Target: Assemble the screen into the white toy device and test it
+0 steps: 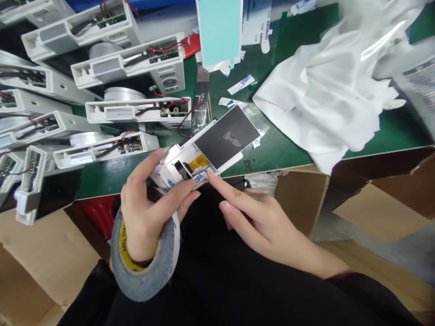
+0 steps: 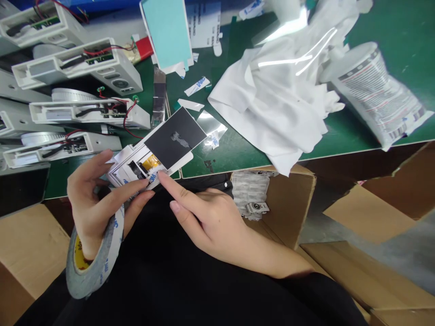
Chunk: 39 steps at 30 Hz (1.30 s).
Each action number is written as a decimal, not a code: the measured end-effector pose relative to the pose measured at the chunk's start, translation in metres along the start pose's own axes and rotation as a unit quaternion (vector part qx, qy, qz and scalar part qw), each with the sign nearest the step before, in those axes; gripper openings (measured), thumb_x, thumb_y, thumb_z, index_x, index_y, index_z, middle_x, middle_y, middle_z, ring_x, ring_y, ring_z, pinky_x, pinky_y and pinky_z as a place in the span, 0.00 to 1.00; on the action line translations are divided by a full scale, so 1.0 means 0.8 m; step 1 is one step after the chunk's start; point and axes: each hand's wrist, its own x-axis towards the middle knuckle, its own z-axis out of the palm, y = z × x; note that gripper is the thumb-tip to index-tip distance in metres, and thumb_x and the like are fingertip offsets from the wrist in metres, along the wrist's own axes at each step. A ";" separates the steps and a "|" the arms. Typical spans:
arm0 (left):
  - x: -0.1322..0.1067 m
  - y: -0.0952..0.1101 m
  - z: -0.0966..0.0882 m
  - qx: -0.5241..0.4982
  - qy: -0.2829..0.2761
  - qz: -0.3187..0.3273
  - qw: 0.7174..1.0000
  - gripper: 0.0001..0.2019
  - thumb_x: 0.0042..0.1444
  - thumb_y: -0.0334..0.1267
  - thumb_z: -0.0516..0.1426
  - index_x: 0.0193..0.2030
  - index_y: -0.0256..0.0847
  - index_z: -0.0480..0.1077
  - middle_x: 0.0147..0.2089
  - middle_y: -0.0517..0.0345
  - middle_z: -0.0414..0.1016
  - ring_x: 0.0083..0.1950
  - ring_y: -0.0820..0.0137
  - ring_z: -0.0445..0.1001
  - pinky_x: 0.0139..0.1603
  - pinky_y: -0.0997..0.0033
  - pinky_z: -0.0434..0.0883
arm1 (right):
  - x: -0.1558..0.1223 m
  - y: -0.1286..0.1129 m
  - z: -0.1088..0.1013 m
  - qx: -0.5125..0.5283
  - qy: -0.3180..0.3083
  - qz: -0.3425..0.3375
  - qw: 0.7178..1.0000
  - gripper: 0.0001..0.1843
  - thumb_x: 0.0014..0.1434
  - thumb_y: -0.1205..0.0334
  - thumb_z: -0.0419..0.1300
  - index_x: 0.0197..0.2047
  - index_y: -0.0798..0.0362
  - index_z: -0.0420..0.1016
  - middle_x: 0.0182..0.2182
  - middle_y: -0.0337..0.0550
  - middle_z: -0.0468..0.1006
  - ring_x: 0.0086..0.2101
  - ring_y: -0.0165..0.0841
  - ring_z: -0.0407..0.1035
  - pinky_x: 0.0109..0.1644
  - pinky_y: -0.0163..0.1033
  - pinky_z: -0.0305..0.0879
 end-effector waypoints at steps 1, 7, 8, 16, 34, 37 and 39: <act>0.000 -0.001 0.001 -0.003 0.001 0.005 1.000 0.07 0.56 0.36 0.69 0.41 0.48 0.78 0.63 0.51 0.70 0.59 0.54 0.76 0.50 0.58 0.78 | 0.000 0.000 0.000 -0.003 0.002 -0.002 1.000 0.25 0.74 0.66 0.48 0.71 0.61 0.62 0.20 0.28 0.73 0.21 0.25 0.67 0.32 0.34 0.68; 0.000 -0.007 0.003 -0.022 0.005 0.019 1.000 0.07 0.57 0.36 0.69 0.41 0.48 0.77 0.64 0.53 0.67 0.59 0.54 0.76 0.48 0.59 0.78 | 0.000 0.001 0.001 -0.015 0.020 -0.007 1.000 0.25 0.73 0.67 0.49 0.71 0.60 0.62 0.20 0.28 0.73 0.21 0.26 0.66 0.31 0.35 0.67; 0.001 -0.007 0.003 -0.025 0.004 0.019 0.999 0.07 0.57 0.36 0.68 0.42 0.48 0.77 0.64 0.54 0.67 0.59 0.54 0.76 0.48 0.59 0.79 | 0.000 0.001 0.001 -0.018 0.022 -0.004 1.000 0.25 0.73 0.68 0.49 0.71 0.60 0.62 0.20 0.28 0.73 0.21 0.26 0.66 0.32 0.35 0.67; 0.000 -0.006 0.004 -0.034 0.003 0.010 0.999 0.06 0.58 0.37 0.67 0.42 0.48 0.77 0.66 0.56 0.64 0.62 0.54 0.73 0.53 0.54 0.79 | 0.000 0.006 -0.001 0.018 0.028 -0.052 0.998 0.28 0.74 0.67 0.48 0.75 0.49 0.56 0.20 0.27 0.73 0.22 0.27 0.66 0.32 0.36 0.66; 0.005 -0.004 -0.001 -0.045 -0.021 0.016 0.999 0.13 0.55 0.30 0.68 0.44 0.50 0.79 0.69 0.54 0.63 0.65 0.51 0.71 0.55 0.53 0.78 | 0.006 0.007 -0.005 -0.073 0.046 -0.046 0.995 0.22 0.73 0.67 0.50 0.67 0.58 0.68 0.19 0.29 0.71 0.21 0.26 0.65 0.29 0.35 0.63; 0.006 -0.001 -0.001 -0.024 -0.028 0.020 0.999 0.12 0.58 0.32 0.66 0.46 0.54 0.79 0.70 0.54 0.63 0.65 0.50 0.72 0.52 0.54 0.79 | 0.007 0.004 -0.007 -0.148 0.066 -0.064 0.985 0.21 0.73 0.67 0.50 0.65 0.59 0.71 0.19 0.28 0.71 0.19 0.25 0.62 0.29 0.36 0.61; 0.005 0.003 -0.001 -0.004 -0.021 0.011 1.000 0.11 0.60 0.34 0.65 0.46 0.56 0.80 0.71 0.56 0.63 0.63 0.49 0.73 0.49 0.52 0.79 | 0.008 0.001 -0.009 -0.194 0.067 -0.074 0.976 0.20 0.73 0.67 0.50 0.64 0.59 0.72 0.19 0.28 0.71 0.19 0.25 0.62 0.29 0.36 0.60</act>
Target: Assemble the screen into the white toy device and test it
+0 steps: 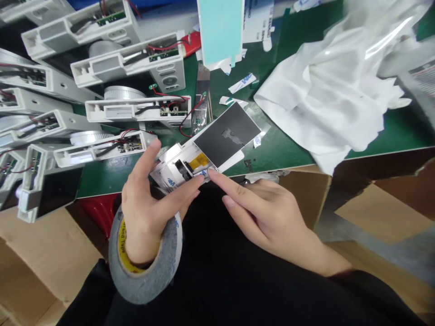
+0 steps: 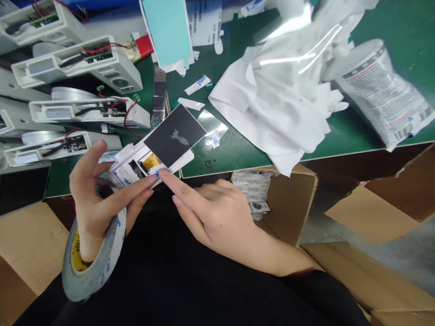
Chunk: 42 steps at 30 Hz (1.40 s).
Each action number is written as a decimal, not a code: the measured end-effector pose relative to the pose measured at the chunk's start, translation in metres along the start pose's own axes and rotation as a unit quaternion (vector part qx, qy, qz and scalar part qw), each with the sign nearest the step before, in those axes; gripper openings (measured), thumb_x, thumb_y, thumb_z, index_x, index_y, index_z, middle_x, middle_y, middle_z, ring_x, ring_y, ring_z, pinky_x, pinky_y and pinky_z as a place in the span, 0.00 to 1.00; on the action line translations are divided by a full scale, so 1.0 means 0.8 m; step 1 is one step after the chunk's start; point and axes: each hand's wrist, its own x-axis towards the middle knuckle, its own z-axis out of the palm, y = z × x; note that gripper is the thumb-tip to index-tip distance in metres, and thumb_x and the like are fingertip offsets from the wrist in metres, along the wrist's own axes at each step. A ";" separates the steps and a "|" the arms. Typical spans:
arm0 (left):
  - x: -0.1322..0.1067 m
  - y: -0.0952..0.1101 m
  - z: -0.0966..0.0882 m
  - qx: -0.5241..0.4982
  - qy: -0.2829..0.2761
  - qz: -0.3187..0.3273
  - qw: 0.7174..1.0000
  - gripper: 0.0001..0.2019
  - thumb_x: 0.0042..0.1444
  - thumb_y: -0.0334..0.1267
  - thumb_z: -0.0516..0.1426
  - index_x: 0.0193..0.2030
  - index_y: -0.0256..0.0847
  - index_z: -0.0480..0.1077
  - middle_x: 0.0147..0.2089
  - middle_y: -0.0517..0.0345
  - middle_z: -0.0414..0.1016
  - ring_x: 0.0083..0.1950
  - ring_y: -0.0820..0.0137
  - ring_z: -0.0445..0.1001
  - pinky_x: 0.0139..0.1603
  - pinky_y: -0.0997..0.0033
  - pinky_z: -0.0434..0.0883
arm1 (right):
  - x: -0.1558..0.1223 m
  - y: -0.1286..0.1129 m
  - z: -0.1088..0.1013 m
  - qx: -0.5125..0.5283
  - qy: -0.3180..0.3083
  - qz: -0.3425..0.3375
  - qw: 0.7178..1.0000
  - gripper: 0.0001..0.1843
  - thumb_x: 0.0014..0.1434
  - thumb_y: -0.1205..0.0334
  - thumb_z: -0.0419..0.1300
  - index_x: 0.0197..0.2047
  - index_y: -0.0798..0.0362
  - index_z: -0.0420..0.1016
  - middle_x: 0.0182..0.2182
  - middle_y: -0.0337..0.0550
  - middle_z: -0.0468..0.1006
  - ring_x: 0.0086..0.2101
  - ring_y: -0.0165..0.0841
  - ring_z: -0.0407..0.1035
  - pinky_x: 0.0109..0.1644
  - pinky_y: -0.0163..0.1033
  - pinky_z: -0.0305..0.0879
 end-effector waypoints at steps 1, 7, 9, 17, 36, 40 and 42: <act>-0.001 0.002 0.000 0.012 -0.003 -0.011 1.000 0.10 0.61 0.35 0.65 0.46 0.57 0.80 0.72 0.57 0.62 0.63 0.49 0.74 0.49 0.51 0.79 | 0.001 -0.001 -0.001 -0.024 0.001 -0.006 1.000 0.20 0.73 0.67 0.50 0.64 0.58 0.72 0.19 0.28 0.71 0.18 0.25 0.61 0.29 0.36 0.60; -0.004 0.012 -0.006 0.038 -0.052 -0.044 0.997 0.17 0.62 0.33 0.64 0.53 0.61 0.76 0.74 0.57 0.59 0.62 0.49 0.74 0.49 0.47 0.77 | 0.004 -0.001 -0.001 -0.118 0.041 -0.034 0.992 0.18 0.73 0.66 0.52 0.60 0.57 0.75 0.17 0.28 0.66 0.18 0.26 0.58 0.27 0.38 0.56; -0.003 0.012 -0.008 0.043 -0.052 -0.039 0.997 0.16 0.62 0.33 0.64 0.52 0.60 0.76 0.72 0.54 0.62 0.60 0.49 0.75 0.46 0.48 0.77 | 0.003 0.000 0.000 -0.126 0.048 -0.039 0.990 0.18 0.73 0.66 0.52 0.62 0.55 0.74 0.17 0.29 0.65 0.19 0.26 0.58 0.27 0.38 0.55; -0.002 0.014 -0.009 0.055 -0.056 -0.037 0.996 0.19 0.61 0.30 0.64 0.53 0.60 0.76 0.71 0.53 0.62 0.60 0.47 0.75 0.46 0.48 0.78 | -0.001 0.000 -0.008 -0.098 0.073 -0.062 0.991 0.30 0.67 0.72 0.56 0.71 0.56 0.64 0.18 0.29 0.64 0.19 0.30 0.57 0.25 0.41 0.52; -0.003 0.015 -0.004 0.040 -0.040 -0.048 0.997 0.19 0.60 0.32 0.65 0.54 0.61 0.76 0.68 0.54 0.68 0.63 0.50 0.73 0.56 0.47 0.75 | 0.037 0.007 -0.019 -0.240 0.015 -0.100 0.966 0.14 0.66 0.73 0.56 0.49 0.52 0.79 0.22 0.33 0.75 0.21 0.28 0.66 0.24 0.38 0.55; -0.004 0.012 -0.003 0.024 -0.032 -0.044 0.998 0.20 0.59 0.30 0.66 0.53 0.60 0.75 0.69 0.56 0.67 0.66 0.50 0.72 0.60 0.45 0.75 | 0.033 0.012 -0.019 -0.188 0.046 -0.083 0.977 0.13 0.66 0.76 0.54 0.46 0.54 0.77 0.22 0.34 0.76 0.22 0.28 0.68 0.25 0.37 0.59; -0.003 0.009 -0.001 0.020 -0.031 -0.038 0.999 0.21 0.59 0.29 0.66 0.53 0.60 0.75 0.70 0.56 0.66 0.67 0.50 0.71 0.60 0.44 0.75 | 0.031 0.011 -0.017 -0.142 0.061 -0.059 0.986 0.12 0.67 0.75 0.53 0.47 0.53 0.75 0.23 0.34 0.77 0.22 0.28 0.69 0.25 0.36 0.61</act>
